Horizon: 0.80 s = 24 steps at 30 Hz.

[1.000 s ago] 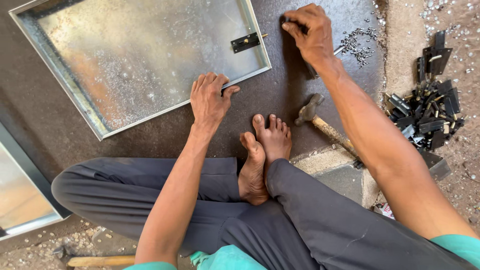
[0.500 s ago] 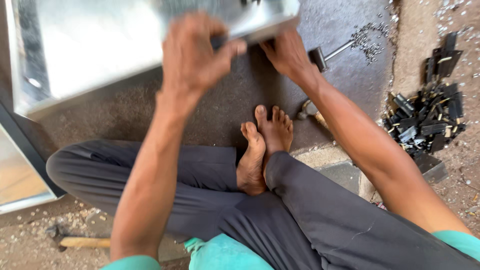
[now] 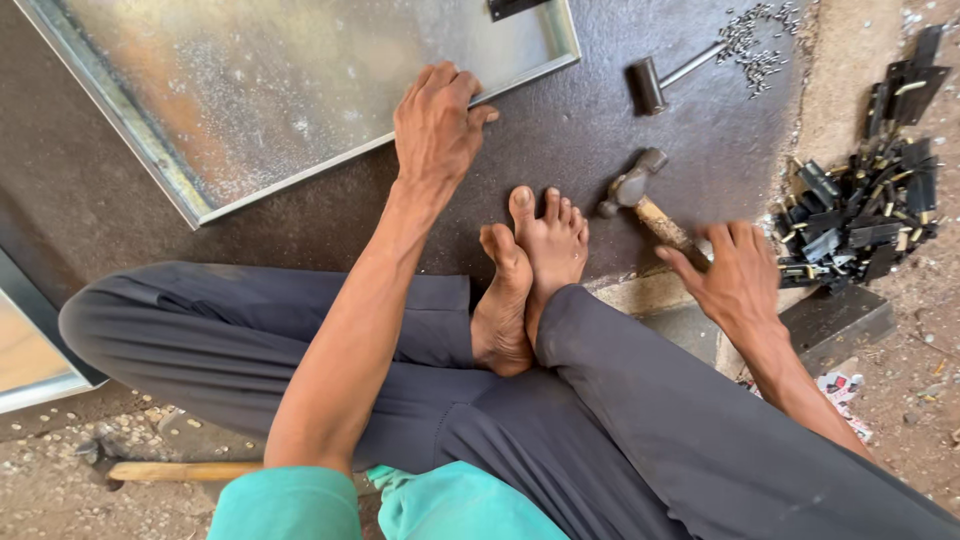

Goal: The person sits on the floor and assembles a rectangular metal frame by attaching black metal brackets to its corners. Using a hammer, the person repeatedly strikes the brackets to secure them to the frame. The person handles multiple frames, moving them aside after assembly.

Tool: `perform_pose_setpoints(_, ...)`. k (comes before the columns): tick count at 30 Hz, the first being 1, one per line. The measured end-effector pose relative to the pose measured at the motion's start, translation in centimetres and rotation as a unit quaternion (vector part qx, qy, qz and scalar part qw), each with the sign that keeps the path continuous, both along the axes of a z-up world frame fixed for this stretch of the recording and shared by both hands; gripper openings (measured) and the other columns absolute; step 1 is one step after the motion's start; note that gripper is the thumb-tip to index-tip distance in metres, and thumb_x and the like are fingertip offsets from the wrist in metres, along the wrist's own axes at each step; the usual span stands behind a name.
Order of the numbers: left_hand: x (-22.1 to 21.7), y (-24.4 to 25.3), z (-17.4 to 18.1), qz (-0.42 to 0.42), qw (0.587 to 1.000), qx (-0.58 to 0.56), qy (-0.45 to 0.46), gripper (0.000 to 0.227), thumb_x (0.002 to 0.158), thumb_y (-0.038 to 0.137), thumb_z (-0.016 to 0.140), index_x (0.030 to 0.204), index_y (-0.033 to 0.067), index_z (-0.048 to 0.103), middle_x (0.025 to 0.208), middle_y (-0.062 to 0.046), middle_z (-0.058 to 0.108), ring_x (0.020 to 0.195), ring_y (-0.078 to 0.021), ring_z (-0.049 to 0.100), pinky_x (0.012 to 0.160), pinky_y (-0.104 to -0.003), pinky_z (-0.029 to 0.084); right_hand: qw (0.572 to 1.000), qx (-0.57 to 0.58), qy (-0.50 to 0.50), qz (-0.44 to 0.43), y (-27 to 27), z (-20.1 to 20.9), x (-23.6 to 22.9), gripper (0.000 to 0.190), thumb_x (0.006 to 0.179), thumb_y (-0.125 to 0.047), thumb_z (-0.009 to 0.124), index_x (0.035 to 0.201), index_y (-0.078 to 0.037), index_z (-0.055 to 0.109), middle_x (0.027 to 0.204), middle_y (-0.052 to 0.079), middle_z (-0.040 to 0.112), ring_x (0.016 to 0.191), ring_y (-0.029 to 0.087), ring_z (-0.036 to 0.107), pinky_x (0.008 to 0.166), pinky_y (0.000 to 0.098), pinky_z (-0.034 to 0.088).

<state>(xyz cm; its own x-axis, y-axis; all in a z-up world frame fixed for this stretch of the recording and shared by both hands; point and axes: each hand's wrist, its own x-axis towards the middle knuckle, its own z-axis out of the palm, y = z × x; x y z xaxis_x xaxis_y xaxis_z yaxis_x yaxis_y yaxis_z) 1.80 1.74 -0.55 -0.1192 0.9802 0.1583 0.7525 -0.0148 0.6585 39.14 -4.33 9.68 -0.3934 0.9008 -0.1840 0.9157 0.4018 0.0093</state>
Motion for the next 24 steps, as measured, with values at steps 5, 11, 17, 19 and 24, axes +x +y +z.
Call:
perform_pose_setpoints(5,0.1,0.2,-0.8,-0.014,0.999,-0.038,-0.012,0.028,0.079,0.022,0.088,0.094,0.0038,0.073,0.092,-0.006,0.067,0.088,-0.0242,0.065,0.074,-0.040,0.055,0.972,-0.154,0.034,-0.175,-1.8,0.7,1.3,0.041,0.102,-0.040,0.072,0.111,-0.001,0.066,0.084,0.012,0.067,0.066,0.026,0.061,0.059,0.0399,0.048)
perform_pose_setpoints(11,-0.4,-0.1,-1.1,-0.027,1.000,-0.012,-0.012,0.026,0.079,0.019,0.087,0.095,0.0037,0.074,0.094,-0.007,0.068,0.092,-0.0246,0.066,0.077,-0.039,0.057,0.878,-0.226,0.358,-0.223,0.5,1.5,-3.3,0.037,0.103,-0.035,0.065,0.114,0.001,0.062,0.069,0.000,0.061,0.056,0.010,0.054,0.047,0.0280,0.042)
perform_pose_setpoints(17,-0.6,0.9,-1.1,-0.044,0.999,-0.006,0.005,0.017,0.082,0.013,0.084,0.094,0.0045,0.075,0.093,-0.009,0.068,0.091,-0.0262,0.066,0.076,-0.041,0.057,0.888,-0.214,0.353,-0.202,4.3,-2.8,-9.1,0.043,0.108,-0.043,0.057,0.095,-0.002,0.061,0.065,0.001,0.054,0.056,0.011,0.049,0.048,0.0308,0.039)
perform_pose_setpoints(19,-0.4,-0.1,-1.4,-0.046,0.999,-0.009,-0.008,0.015,0.084,0.008,0.082,0.097,0.0035,0.075,0.094,-0.010,0.069,0.091,-0.0269,0.066,0.075,-0.042,0.057,0.877,-0.221,0.368,-0.216,3.1,-2.6,-10.2,0.045,0.110,-0.043,0.054,0.092,-0.002,0.059,0.063,0.001,0.053,0.055,0.011,0.050,0.048,0.0312,0.039)
perform_pose_setpoints(24,0.0,0.6,-1.9,-0.033,0.999,-0.016,-0.018,0.019,0.082,0.016,0.083,0.094,0.0043,0.074,0.097,-0.010,0.070,0.094,-0.0262,0.066,0.075,-0.039,0.057,0.934,-0.142,0.297,-0.141,3.7,-3.3,-12.0,0.042,0.110,-0.037,0.049,0.097,0.002,0.061,0.060,0.006,0.049,0.052,0.014,0.050,0.048,0.0330,0.037)
